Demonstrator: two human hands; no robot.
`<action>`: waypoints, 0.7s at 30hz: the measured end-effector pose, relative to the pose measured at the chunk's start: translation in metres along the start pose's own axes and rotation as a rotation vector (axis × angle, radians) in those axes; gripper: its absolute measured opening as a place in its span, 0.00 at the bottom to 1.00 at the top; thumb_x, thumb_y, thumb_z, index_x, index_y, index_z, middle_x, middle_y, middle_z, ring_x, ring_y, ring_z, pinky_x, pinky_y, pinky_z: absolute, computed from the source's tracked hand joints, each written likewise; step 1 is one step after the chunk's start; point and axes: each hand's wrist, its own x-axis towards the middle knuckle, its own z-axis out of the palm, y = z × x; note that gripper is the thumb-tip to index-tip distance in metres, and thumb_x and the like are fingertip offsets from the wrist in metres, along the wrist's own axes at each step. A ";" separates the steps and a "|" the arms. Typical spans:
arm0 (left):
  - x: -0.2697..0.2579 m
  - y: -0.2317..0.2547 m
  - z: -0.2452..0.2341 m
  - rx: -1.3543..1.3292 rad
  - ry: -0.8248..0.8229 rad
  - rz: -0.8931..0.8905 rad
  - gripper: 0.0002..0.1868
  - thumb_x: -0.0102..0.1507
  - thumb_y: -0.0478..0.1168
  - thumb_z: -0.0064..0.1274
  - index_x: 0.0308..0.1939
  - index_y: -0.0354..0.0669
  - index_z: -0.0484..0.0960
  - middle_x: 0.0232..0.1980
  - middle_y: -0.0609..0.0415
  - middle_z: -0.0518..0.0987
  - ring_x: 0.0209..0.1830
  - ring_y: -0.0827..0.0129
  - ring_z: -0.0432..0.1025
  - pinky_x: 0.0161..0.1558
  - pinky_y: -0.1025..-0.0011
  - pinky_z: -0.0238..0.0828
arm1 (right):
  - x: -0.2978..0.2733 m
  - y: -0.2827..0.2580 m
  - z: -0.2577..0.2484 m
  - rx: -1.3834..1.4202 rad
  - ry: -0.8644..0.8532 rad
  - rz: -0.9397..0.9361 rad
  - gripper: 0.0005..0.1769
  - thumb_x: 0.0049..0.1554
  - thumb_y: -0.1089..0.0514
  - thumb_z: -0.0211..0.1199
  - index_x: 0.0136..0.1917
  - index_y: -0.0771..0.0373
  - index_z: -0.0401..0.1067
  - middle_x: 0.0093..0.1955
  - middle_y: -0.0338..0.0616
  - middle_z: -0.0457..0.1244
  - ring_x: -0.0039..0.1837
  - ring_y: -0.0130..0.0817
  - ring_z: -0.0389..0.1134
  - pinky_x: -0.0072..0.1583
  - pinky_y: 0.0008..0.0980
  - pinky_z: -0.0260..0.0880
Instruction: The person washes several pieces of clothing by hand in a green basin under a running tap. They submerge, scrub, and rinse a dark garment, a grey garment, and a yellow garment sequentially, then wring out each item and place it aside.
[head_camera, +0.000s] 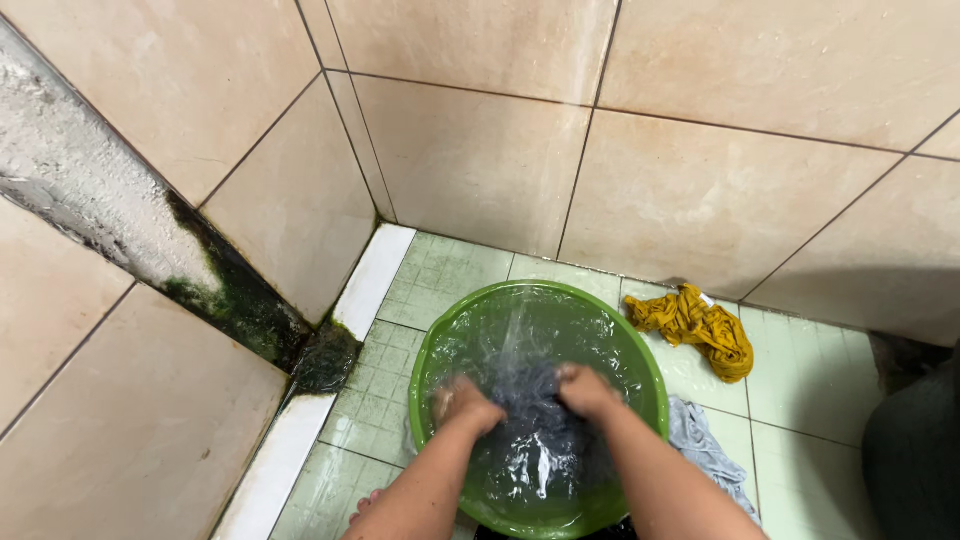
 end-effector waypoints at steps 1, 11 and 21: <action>-0.001 0.007 -0.002 0.041 0.075 0.014 0.58 0.49 0.47 0.78 0.77 0.51 0.57 0.80 0.50 0.51 0.79 0.51 0.55 0.71 0.56 0.64 | 0.003 -0.010 -0.011 0.231 -0.070 -0.070 0.18 0.58 0.48 0.60 0.55 0.61 0.77 0.47 0.46 0.68 0.52 0.42 0.69 0.56 0.40 0.67; 0.037 -0.013 0.033 0.232 0.040 0.505 0.31 0.60 0.41 0.63 0.66 0.61 0.72 0.64 0.47 0.76 0.66 0.52 0.70 0.65 0.59 0.66 | -0.046 -0.045 0.012 -0.113 -0.201 -0.222 0.24 0.60 0.45 0.64 0.68 0.46 0.70 0.59 0.45 0.69 0.62 0.45 0.69 0.66 0.45 0.67; 0.050 0.041 0.022 -0.622 0.133 0.671 0.24 0.59 0.47 0.67 0.54 0.46 0.75 0.50 0.43 0.82 0.50 0.55 0.77 0.51 0.62 0.77 | -0.019 -0.053 -0.006 0.501 -0.199 -0.277 0.36 0.44 0.58 0.67 0.67 0.45 0.65 0.58 0.45 0.70 0.60 0.43 0.71 0.61 0.38 0.71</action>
